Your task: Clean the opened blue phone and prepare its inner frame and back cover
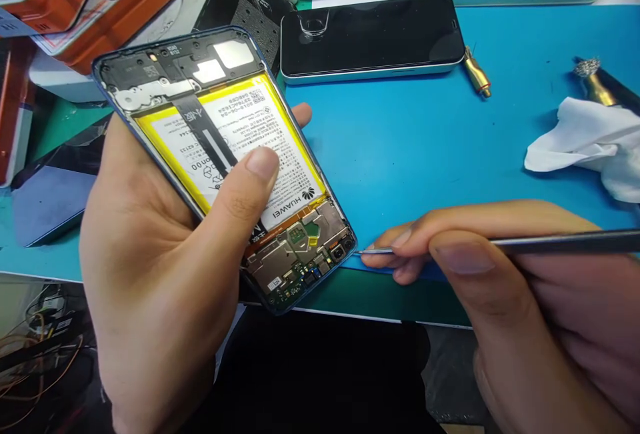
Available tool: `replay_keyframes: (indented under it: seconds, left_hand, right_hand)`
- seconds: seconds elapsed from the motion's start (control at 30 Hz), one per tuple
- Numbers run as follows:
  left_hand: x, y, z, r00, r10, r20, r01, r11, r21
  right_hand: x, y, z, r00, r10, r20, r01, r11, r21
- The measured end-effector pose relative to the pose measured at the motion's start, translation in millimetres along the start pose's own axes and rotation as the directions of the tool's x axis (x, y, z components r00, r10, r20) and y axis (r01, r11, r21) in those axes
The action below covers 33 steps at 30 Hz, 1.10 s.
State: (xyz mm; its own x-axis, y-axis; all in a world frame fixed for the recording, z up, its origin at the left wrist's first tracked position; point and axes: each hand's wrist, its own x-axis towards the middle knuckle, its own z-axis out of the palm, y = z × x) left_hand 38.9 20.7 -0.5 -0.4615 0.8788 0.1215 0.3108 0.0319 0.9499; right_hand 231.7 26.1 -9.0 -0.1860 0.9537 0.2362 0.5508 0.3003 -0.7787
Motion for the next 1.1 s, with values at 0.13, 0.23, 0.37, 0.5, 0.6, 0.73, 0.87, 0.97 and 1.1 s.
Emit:
replay_keyframes:
  seconds: [0.13,0.23,0.37,0.5,0.6,0.73,0.87,0.97,1.1]
  left_hand:
    - [2,-1,0.3,1.0,0.005,0.015,-0.005,1.0,-0.005]
    - [3,-1,0.9,1.0,0.012,0.028,-0.011,1.0,-0.026]
    - [3,0,0.9,1.0,-0.006,0.012,0.006,0.999,-0.035]
    - [4,4,1.6,0.999,-0.029,0.02,0.031,0.997,-0.064]
    - [3,8,2.3,0.997,-0.078,-0.008,0.077,0.994,-0.078]
    - [3,10,2.9,0.997,-0.073,-0.011,0.072,0.996,-0.061]
    - [4,9,4.0,0.997,-0.077,-0.016,0.076,0.996,-0.049]
    - [4,9,4.5,0.998,-0.064,-0.016,0.063,0.994,-0.091]
    - [4,8,3.3,0.998,-0.059,-0.003,0.058,0.993,-0.099]
  right_hand:
    - [0,-2,-1,1.0,0.012,0.009,-0.012,1.0,-0.011]
    - [2,-2,-1,1.0,-0.011,0.004,0.011,1.0,0.004]
    - [5,0,1,0.998,-0.069,-0.003,0.069,0.995,0.071]
    - [7,0,1,0.998,-0.067,0.007,0.066,0.995,0.079]
    - [8,-2,0,0.997,-0.075,-0.011,0.076,0.994,0.075]
    - [8,-3,1,0.993,-0.12,-0.02,0.122,0.985,0.124]
    - [9,-3,2,0.992,-0.113,-0.048,0.119,0.984,0.135]
    - [10,-5,2,0.993,-0.117,-0.02,0.119,0.985,0.124]
    - [11,-5,3,0.992,-0.127,-0.02,0.128,0.983,0.135]
